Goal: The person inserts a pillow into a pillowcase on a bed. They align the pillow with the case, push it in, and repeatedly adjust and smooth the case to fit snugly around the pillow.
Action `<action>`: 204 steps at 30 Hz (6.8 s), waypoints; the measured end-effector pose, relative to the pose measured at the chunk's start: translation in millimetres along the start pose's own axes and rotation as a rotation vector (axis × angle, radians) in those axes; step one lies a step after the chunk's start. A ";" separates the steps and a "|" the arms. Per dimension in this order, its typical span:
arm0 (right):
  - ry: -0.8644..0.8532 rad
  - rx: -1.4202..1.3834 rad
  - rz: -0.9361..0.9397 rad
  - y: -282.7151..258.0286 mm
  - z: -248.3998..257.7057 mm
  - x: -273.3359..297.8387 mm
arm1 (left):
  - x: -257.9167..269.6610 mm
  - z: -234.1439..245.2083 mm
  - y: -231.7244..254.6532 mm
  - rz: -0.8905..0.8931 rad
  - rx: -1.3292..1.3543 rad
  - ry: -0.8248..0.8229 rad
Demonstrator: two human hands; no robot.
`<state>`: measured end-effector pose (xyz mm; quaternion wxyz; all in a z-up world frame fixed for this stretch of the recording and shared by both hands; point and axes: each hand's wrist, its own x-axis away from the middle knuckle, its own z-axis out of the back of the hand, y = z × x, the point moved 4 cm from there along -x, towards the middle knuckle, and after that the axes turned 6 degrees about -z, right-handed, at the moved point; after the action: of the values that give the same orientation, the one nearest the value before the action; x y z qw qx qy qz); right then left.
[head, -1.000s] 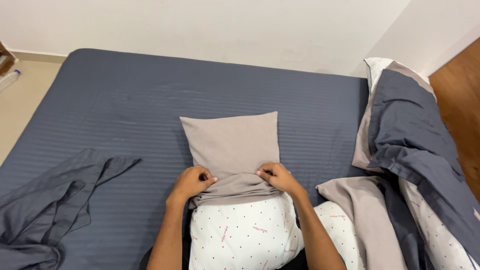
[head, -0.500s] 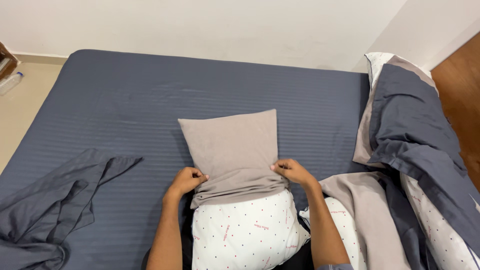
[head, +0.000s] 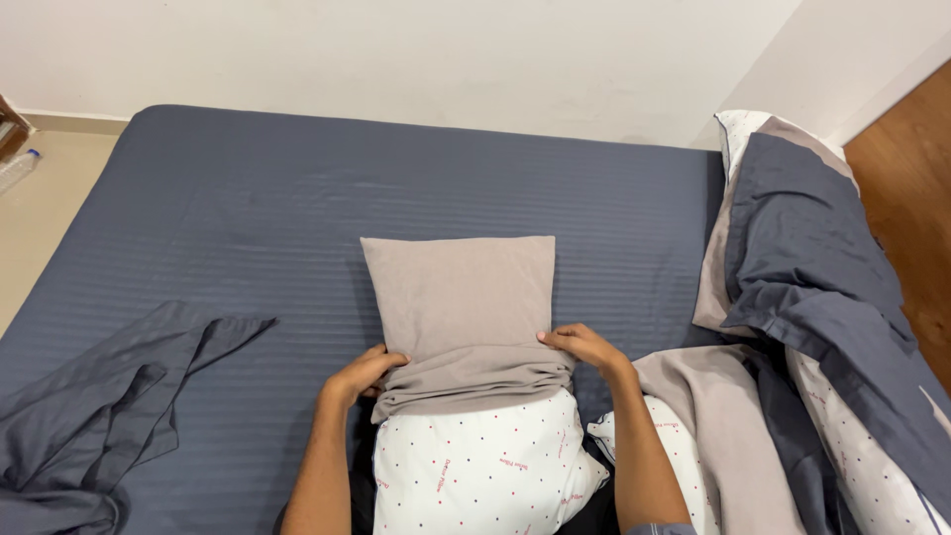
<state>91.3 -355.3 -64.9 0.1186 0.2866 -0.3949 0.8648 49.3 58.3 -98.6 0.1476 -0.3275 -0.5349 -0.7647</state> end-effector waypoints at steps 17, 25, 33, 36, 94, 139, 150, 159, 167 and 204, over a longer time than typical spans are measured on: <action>-0.029 -0.457 -0.117 12.5 -17.3 -21.9 | -12.1 -11.6 23.1 -0.247 0.448 -0.012; -0.066 -0.041 -0.236 25.9 -27.1 -22.2 | -38.5 -11.5 -8.9 -0.082 0.166 0.062; 0.401 0.224 0.074 -36.9 8.4 43.4 | 67.1 -11.8 72.4 -0.783 -0.344 0.657; 0.359 0.063 0.488 -67.4 3.4 72.3 | 83.0 -35.8 88.6 -0.946 -0.296 0.435; 0.021 -0.726 0.295 42.6 -28.0 -2.4 | 58.2 -6.9 38.2 -0.418 0.407 0.164; 0.826 0.285 0.549 -46.1 -49.2 69.2 | 77.7 -69.4 55.6 -0.734 -0.922 1.067; 0.465 -0.001 -0.030 44.6 -56.9 -36.1 | 13.8 -38.7 -29.3 -0.072 -0.182 0.671; 0.049 -0.759 0.091 21.7 -52.6 -24.7 | -5.5 -31.3 -14.3 -0.705 0.460 0.404; 0.424 0.285 -0.044 -13.9 -28.5 37.8 | 32.0 -32.0 18.0 -0.315 -0.254 0.446; 0.595 -0.301 0.269 -14.8 -14.4 45.2 | 30.4 -30.5 22.2 -1.042 0.096 0.468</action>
<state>55.3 -335.7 -36.7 0.1543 -0.0529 -0.5001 0.8505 29.1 25.7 -69.0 -0.1196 0.1647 -0.6129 -0.7635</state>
